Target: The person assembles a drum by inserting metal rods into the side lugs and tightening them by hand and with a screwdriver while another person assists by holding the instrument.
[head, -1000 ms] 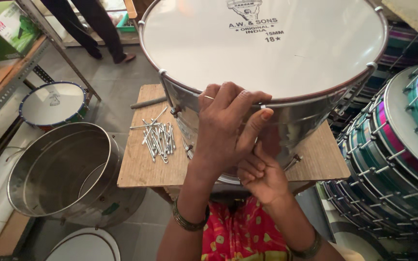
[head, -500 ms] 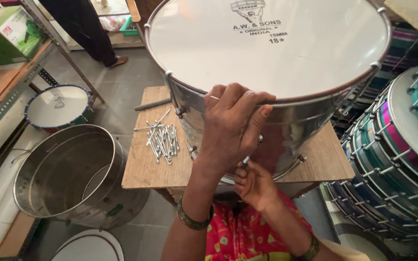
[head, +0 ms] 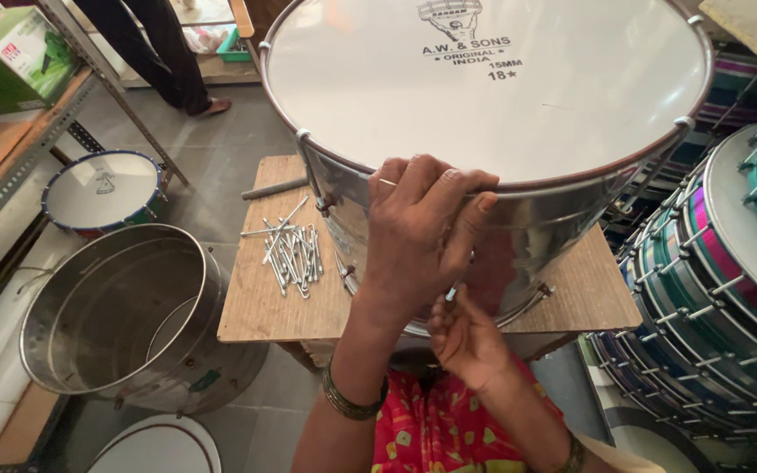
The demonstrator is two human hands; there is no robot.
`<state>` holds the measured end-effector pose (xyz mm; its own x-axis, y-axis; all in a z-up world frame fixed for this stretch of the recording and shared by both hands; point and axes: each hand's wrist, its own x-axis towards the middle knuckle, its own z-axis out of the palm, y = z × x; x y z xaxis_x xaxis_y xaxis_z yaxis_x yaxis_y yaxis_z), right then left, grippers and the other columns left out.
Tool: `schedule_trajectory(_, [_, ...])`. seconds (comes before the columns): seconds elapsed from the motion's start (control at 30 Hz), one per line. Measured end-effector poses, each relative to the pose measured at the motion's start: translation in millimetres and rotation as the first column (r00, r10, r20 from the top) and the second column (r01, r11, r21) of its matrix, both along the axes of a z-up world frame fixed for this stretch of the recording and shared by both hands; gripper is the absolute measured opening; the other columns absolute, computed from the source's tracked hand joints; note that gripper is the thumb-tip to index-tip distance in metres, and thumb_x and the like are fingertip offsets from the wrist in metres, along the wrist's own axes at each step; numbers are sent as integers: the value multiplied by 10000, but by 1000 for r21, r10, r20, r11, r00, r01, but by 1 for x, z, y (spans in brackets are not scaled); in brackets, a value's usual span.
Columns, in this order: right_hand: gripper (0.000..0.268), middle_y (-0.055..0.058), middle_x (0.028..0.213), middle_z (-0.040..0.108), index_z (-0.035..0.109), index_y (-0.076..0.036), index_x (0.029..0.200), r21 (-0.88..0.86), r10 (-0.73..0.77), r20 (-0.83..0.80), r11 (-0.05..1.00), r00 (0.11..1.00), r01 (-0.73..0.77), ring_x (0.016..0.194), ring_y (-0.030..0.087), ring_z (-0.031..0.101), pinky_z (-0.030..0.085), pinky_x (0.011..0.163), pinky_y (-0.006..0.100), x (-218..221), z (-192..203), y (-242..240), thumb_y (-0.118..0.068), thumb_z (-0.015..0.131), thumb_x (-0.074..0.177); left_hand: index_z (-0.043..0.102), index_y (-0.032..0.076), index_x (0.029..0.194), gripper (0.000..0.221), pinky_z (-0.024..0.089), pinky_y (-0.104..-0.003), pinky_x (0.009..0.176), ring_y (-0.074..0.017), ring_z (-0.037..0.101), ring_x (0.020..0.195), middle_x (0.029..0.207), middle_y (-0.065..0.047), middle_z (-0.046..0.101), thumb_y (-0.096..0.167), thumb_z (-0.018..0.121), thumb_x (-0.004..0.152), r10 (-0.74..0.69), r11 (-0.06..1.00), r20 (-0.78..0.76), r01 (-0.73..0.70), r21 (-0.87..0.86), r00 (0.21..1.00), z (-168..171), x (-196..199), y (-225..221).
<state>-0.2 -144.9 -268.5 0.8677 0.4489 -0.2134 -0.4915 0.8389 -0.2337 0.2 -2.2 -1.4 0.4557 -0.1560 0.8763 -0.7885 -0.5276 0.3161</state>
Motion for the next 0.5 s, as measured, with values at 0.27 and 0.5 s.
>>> schedule_trajectory(0.27, [228,89,1007,725,656,-22,1145,64,-21,-87,998,996,27,894,199,717,601,745,268,11,-13,-10,-183,568,1011,738,188,1127,177,407,-353,910,-194,560,955,966,20,615,267,776,974,52,999,31,-51,-4,998,-5,3,-5])
schedule_trajectory(0.5, [318,95,984,752,676,2,1113,-552,-49,404,783,914,286,914,190,721,588,793,337,-6,5,-10,-266,540,1007,745,190,1109,182,390,-366,912,-184,542,911,928,22,597,273,798,956,60,998,39,-61,17,997,-4,6,-5])
